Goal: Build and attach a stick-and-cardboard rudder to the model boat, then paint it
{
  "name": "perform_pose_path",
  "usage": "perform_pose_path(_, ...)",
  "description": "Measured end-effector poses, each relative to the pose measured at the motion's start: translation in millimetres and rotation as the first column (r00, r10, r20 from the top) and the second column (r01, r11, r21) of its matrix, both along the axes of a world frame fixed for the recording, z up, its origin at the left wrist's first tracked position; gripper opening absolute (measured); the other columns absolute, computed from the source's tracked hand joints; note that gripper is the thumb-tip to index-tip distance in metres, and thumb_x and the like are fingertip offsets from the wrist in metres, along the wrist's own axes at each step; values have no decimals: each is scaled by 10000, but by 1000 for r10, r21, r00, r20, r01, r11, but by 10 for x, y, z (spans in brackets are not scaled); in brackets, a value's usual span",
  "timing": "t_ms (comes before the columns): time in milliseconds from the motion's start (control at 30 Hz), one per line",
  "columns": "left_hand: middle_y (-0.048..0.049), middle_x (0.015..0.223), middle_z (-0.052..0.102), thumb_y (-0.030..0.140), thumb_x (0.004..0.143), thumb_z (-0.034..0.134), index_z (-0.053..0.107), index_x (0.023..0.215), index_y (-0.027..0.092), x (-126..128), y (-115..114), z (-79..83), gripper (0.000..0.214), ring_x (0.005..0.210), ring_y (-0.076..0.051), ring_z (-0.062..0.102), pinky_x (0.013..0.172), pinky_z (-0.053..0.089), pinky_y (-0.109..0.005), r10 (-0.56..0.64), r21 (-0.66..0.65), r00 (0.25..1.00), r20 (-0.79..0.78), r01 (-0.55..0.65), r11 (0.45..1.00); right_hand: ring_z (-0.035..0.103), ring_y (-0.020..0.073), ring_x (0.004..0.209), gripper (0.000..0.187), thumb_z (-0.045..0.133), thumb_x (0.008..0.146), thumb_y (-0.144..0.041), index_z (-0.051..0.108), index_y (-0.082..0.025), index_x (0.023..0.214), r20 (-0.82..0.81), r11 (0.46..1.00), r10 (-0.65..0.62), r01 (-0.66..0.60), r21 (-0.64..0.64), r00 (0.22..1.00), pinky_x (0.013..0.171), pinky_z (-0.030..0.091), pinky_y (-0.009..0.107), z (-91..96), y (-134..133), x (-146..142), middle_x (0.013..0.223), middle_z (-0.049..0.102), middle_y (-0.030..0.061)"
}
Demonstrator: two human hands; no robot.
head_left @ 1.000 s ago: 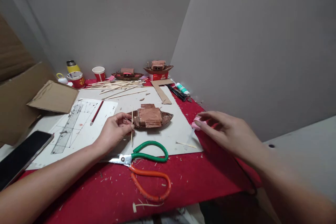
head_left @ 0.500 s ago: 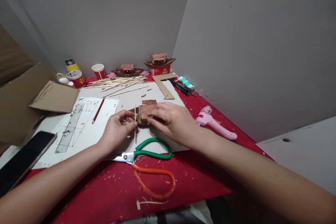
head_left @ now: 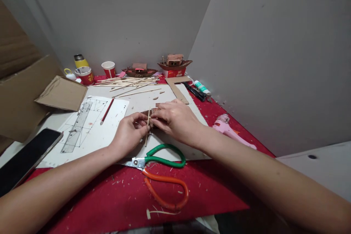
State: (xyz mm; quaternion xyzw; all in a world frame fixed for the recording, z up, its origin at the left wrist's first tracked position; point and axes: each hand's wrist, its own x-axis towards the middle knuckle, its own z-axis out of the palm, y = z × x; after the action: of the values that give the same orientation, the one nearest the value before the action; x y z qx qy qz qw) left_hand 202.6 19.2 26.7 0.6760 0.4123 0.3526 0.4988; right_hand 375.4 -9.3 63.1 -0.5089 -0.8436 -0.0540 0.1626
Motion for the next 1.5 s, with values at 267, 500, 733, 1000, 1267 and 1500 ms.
perform_pose_path(267, -13, 725, 634, 115, 740, 637, 665, 858, 148, 8, 2, -22, 125, 658, -136, 570, 642, 466, -276, -4, 14, 1000, -2, 4, 1000, 540, 153, 687, 252, 545, 949, -267, 716, -163, 798, 25, 1000, -12, 13, -8, 1000, 679, 271, 302, -33, 48, -27, 753, 671, 39)
perform_pose_path(500, -10, 727, 632, 108, 752, 615, 656, 856, 147, 10, 15, -64, 118, 657, -131, 563, 642, 467, -274, -28, 44, 1000, -15, 28, 999, 537, 153, 678, 218, 573, 919, -227, 710, -164, 761, -21, 1000, 1, -1, -7, 1000, 690, 300, 300, -72, 63, -36, 729, 661, 36)
perform_pose_path(733, 6, 693, 620, 85, 739, 594, 651, 835, 147, 24, 34, -88, 127, 631, -123, 558, 633, 467, -267, -10, 85, 1000, -20, 12, 996, 563, 166, 727, 201, 577, 907, -204, 704, -160, 758, -62, 1000, -5, 3, -23, 998, 706, 314, 302, -84, 74, -45, 746, 676, 52)
perform_pose_path(1000, -13, 716, 641, 110, 746, 587, 654, 806, 144, 45, 65, -50, 96, 659, -138, 569, 649, 463, -274, 6, 127, 998, -58, 1, 992, 540, 152, 668, 221, 569, 893, -196, 696, -167, 715, -107, 997, -74, 71, -30, 992, 686, 313, 296, -86, 84, -67, 695, 655, 30)
perform_pose_path(1267, -6, 680, 621, 85, 750, 567, 642, 782, 151, 56, 96, -29, 105, 644, -140, 557, 637, 445, -274, -2, 173, 996, -92, 18, 985, 571, 158, 683, 204, 575, 878, -190, 703, -162, 721, -168, 991, -135, 133, -18, 977, 711, 365, 292, -124, 101, -117, 698, 671, 36)
perform_pose_path(1500, -16, 694, 640, 99, 747, 573, 659, 788, 143, 50, 81, -14, 106, 627, -142, 567, 623, 446, -277, 20, 154, 994, -108, -3, 988, 595, 162, 685, 181, 597, 875, -208, 738, -175, 767, -168, 985, -175, 173, -31, 970, 671, 368, 285, -87, 61, -133, 732, 711, 40)
